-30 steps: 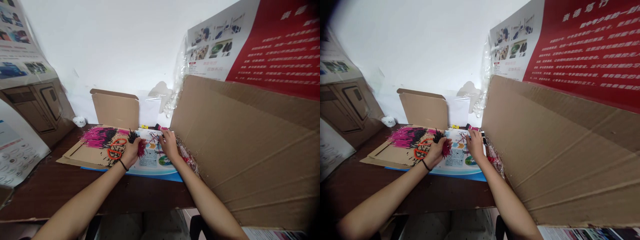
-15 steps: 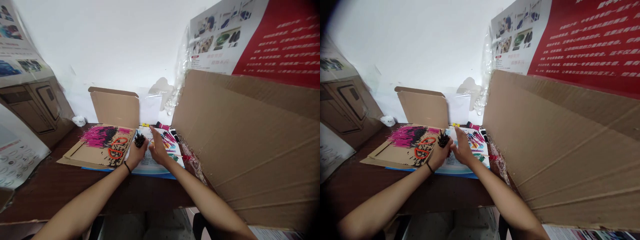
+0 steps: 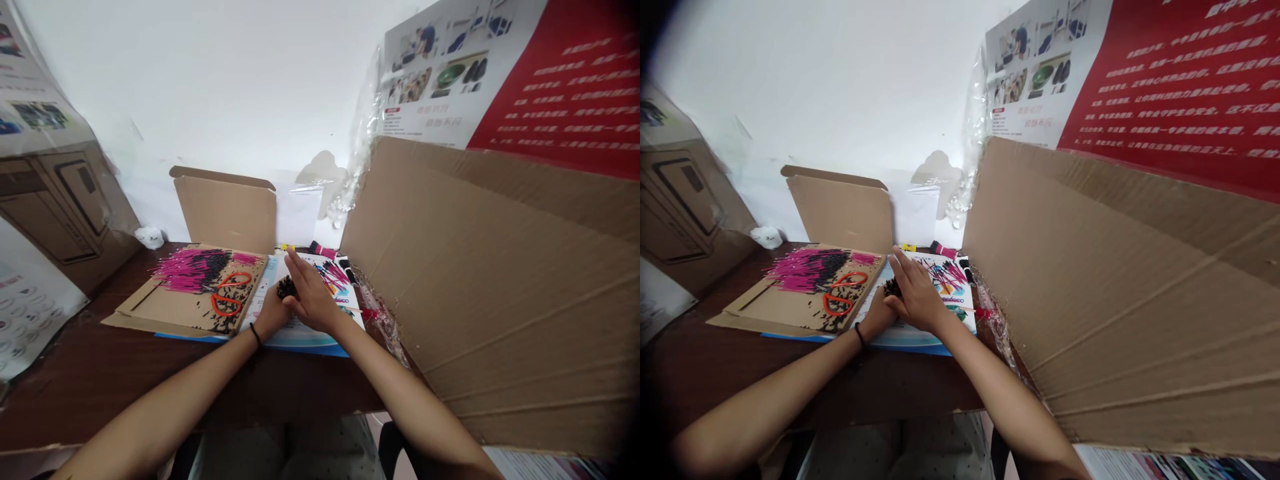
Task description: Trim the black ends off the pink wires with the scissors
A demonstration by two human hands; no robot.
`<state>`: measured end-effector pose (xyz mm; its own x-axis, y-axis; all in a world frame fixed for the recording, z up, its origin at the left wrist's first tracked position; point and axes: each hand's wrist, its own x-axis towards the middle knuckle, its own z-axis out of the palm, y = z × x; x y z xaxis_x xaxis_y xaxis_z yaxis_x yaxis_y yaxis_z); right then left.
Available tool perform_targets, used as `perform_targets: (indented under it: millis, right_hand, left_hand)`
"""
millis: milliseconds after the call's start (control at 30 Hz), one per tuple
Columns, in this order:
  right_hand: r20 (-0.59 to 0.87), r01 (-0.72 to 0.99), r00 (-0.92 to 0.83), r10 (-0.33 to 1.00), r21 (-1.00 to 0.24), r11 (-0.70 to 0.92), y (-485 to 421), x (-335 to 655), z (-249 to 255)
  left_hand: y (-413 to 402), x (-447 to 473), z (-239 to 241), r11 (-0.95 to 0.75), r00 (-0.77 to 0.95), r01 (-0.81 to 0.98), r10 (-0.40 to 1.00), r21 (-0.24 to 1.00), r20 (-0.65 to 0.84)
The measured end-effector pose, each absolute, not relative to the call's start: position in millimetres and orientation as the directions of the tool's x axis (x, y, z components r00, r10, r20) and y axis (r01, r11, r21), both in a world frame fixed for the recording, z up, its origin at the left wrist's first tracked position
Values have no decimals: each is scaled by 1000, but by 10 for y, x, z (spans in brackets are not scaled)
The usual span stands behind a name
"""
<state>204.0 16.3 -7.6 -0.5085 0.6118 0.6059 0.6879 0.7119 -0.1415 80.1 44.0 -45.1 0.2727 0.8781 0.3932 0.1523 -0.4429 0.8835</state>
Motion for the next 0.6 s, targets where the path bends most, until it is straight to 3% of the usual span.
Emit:
perform_targets:
  millis: [200, 300, 367, 467, 600]
  right_hand:
    - [517, 662, -512, 686, -271, 698, 270, 2062, -105]
    - [466, 740, -365, 806, -380, 555, 531, 2179, -17]
    - [340, 875, -234, 911, -335, 349, 791, 2248, 28]
    - [244, 894, -284, 927, -283, 348, 1219, 2245, 19]
    - [219, 910, -310, 925, -214, 356, 1668, 2060, -57]
  left_hand:
    - [453, 827, -440, -368, 248, 82, 908, 926, 339]
    - [410, 861, -404, -245, 189, 78, 955, 966, 227]
    - [388, 869, -381, -203, 158, 58, 969, 977, 192]
    - [400, 852, -368, -203, 99, 34, 975, 979, 199]
    - [456, 818, -392, -160, 62, 46, 986, 986, 158]
